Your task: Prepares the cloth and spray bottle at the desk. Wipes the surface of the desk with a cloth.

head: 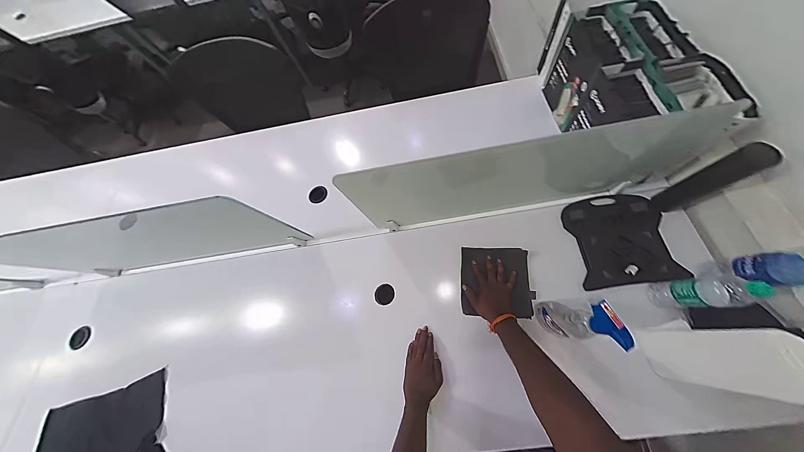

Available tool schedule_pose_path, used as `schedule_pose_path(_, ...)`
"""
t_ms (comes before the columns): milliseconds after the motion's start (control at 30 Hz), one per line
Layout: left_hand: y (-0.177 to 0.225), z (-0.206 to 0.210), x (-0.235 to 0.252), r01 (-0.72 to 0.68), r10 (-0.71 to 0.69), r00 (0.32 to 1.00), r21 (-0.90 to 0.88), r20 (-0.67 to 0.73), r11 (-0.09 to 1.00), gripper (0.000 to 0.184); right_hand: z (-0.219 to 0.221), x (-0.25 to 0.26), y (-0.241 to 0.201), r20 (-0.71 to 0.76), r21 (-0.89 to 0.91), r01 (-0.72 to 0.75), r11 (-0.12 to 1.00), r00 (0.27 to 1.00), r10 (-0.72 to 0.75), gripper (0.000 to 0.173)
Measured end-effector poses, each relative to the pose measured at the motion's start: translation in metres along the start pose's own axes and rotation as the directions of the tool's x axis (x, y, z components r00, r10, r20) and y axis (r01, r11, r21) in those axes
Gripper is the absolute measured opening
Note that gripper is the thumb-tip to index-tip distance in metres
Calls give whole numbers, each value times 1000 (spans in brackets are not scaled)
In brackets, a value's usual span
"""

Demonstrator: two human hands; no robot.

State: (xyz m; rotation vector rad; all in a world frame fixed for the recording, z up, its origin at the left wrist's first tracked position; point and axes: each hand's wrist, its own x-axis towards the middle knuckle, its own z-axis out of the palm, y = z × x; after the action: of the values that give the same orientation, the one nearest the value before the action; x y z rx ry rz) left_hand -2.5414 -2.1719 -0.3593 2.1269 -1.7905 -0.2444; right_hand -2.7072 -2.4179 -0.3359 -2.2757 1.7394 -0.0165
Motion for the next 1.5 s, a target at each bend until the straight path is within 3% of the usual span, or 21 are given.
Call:
schedule_pose_path(233, -3, 2, -1, -42, 42, 999, 10, -8, 999, 56, 12, -110, 8, 42, 27, 53, 998, 998, -54, 77)
schedule_pose_path(500, -5, 1, 0, -61, 61, 998, 10, -15, 998, 56, -4, -115, 61, 113, 43, 162, 986, 980, -166, 79)
schedule_pose_path(667, -3, 0, 1, -48, 48, 999, 16, -13, 999, 56, -2, -147, 78, 98, 4, 102, 995, 990, -102, 79)
schedule_pose_path(833, 0, -1, 2, -25, 25, 1000, 25, 0, 999, 57, 5, -218, 94, 59, -35, 43, 998, 997, -41, 76)
schedule_pose_path(1000, 1, -1, 1, -6, 6, 1000, 34, -3, 999, 57, 15, -252, 60, 13, -55, -187, 981, 982, 188, 74)
schedule_pose_path(1133, 0, 1, 3, -13, 14, 1000, 29, -15, 999, 58, 22, -207, 11, -27, -49, -352, 935, 936, 351, 79)
schedule_pose_path(1300, 0, 0, 1, -11, 10, 1000, 32, 6, 999, 57, 18, -114, 5, -152, -12, -423, 906, 896, 416, 80)
schedule_pose_path(1400, -1, 1, 1, 2, -3, 1000, 36, 12, 999, 56, 10, -41, 10, -185, 50, -589, 807, 788, 587, 88)
schedule_pose_path(1500, 0, 0, 0, 13, -15, 999, 38, 32, 999, 56, 1, 21, 14, -201, 87, -758, 647, 622, 757, 93)
